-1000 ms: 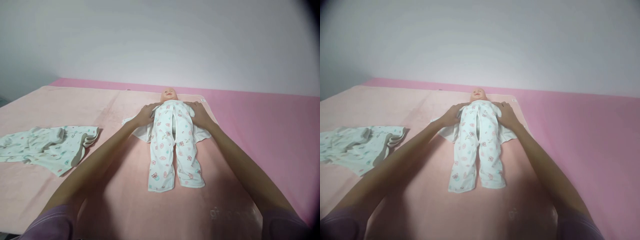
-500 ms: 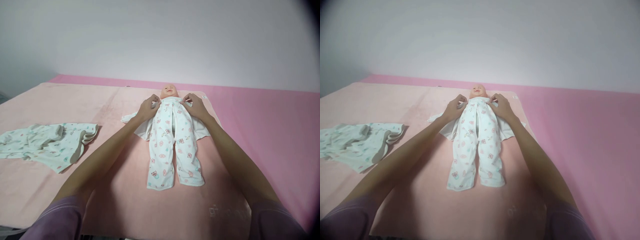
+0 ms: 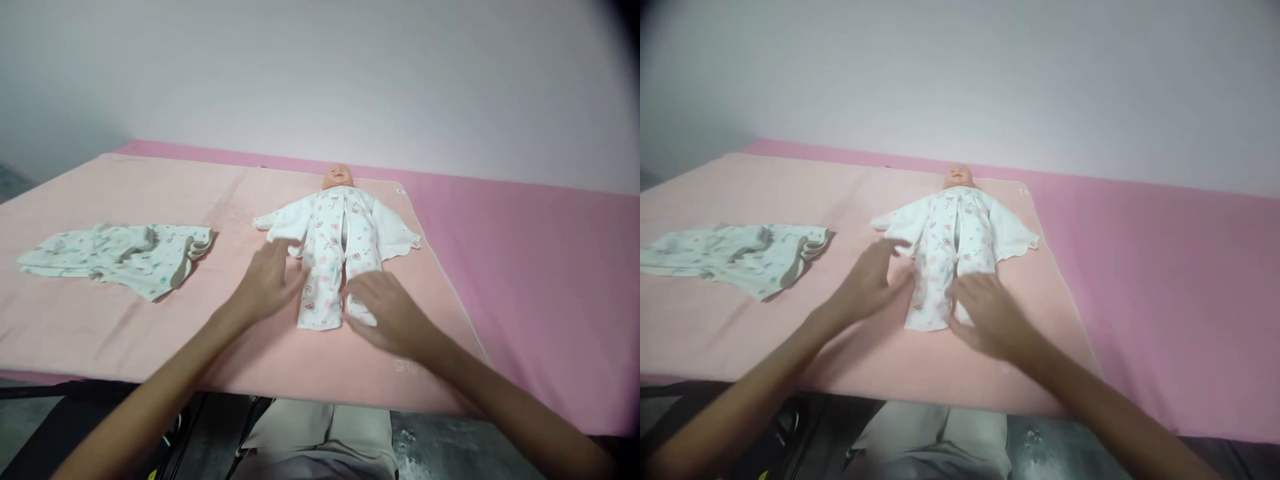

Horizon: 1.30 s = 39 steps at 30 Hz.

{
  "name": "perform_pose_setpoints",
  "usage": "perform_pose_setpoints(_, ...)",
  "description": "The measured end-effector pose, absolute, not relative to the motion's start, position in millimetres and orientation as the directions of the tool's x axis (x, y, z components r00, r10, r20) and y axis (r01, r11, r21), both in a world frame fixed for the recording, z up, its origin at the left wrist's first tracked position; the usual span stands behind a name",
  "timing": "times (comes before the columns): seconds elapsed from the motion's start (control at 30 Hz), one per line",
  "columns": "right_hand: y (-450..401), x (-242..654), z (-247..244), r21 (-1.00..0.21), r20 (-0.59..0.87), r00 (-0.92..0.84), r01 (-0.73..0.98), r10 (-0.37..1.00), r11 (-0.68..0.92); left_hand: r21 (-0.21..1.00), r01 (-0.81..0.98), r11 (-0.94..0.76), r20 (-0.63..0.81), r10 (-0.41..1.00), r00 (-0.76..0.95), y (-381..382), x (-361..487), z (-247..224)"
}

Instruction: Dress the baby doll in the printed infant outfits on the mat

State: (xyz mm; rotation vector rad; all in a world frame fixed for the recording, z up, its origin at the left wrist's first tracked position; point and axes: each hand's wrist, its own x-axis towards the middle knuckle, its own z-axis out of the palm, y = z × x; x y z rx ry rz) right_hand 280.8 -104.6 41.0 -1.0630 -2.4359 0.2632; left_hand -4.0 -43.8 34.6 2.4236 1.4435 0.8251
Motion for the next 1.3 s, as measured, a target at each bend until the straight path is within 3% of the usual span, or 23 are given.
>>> perform_pose_setpoints(0.13, -146.4, 259.5, -5.6, -0.304, 0.327, -0.548, 0.71, 0.77, 0.635, 0.523, 0.758, -0.39, 0.183, 0.92, 0.347, -129.3, -4.9, 15.1)
perform_pose_setpoints(0.23, -140.8, 247.4, -25.2, -0.265, 0.38, -0.468, 0.771, 0.798, 0.579, 0.518, 0.793, -0.321, 0.165, 0.947, 0.276, -146.5, 3.1, -4.8)
perform_pose_setpoints(0.33, -137.7, 240.4, -23.5, -0.295, 0.402, -0.448, 0.762, 0.799, 0.576, 0.502, 0.807, -0.311, 0.193, 0.95, 0.246, -147.9, 9.0, -12.8)
perform_pose_setpoints(0.5, -153.1, 235.9, -5.9, -0.469, 0.416, -0.322, 0.726, 0.851, 0.504, 0.505, 0.785, -0.36, 0.313, 0.923, 0.223, -156.5, 3.7, -7.0)
perform_pose_setpoints(0.63, -167.1, 253.6, -0.3, -0.405, 0.414, -0.367, 0.745, 0.833, 0.53, 0.366, 0.839, -0.402, 0.394, 0.884, 0.252, -170.4, -2.9, -3.3)
perform_pose_setpoints(0.73, -170.8, 285.2, -5.1, -0.364, 0.443, -0.302, 0.8, 0.844, 0.478, 0.327, 0.827, -0.458, 0.413, 0.856, 0.311, -179.9, 4.4, -1.6)
perform_pose_setpoints(0.87, -161.9, 324.8, -18.6, -0.491, 0.414, -0.177, 0.782, 0.893, 0.383, 0.32, 0.766, -0.558, 0.425, 0.807, 0.41, -172.7, 43.5, 0.5)
perform_pose_setpoints(1.07, -152.0, 334.6, -21.7, -0.66, 0.297, -0.225, 0.655, 0.928, 0.369, 0.181, 0.736, -0.653, 0.364, 0.739, 0.566, -127.4, 100.1, -6.1)
perform_pose_setpoints(1.2, -164.6, 329.3, -13.4, -0.755, 0.274, -0.138, 0.583, 0.952, 0.302, 0.244, 0.688, -0.684, 0.387, 0.719, 0.577, -124.1, 94.6, -6.8)
perform_pose_setpoints(1.3, -177.5, 330.0, -3.2, -0.699, 0.285, -0.201, 0.626, 0.937, 0.347, 0.293, 0.661, -0.691, 0.4, 0.717, 0.571, -136.9, 80.1, 2.2)
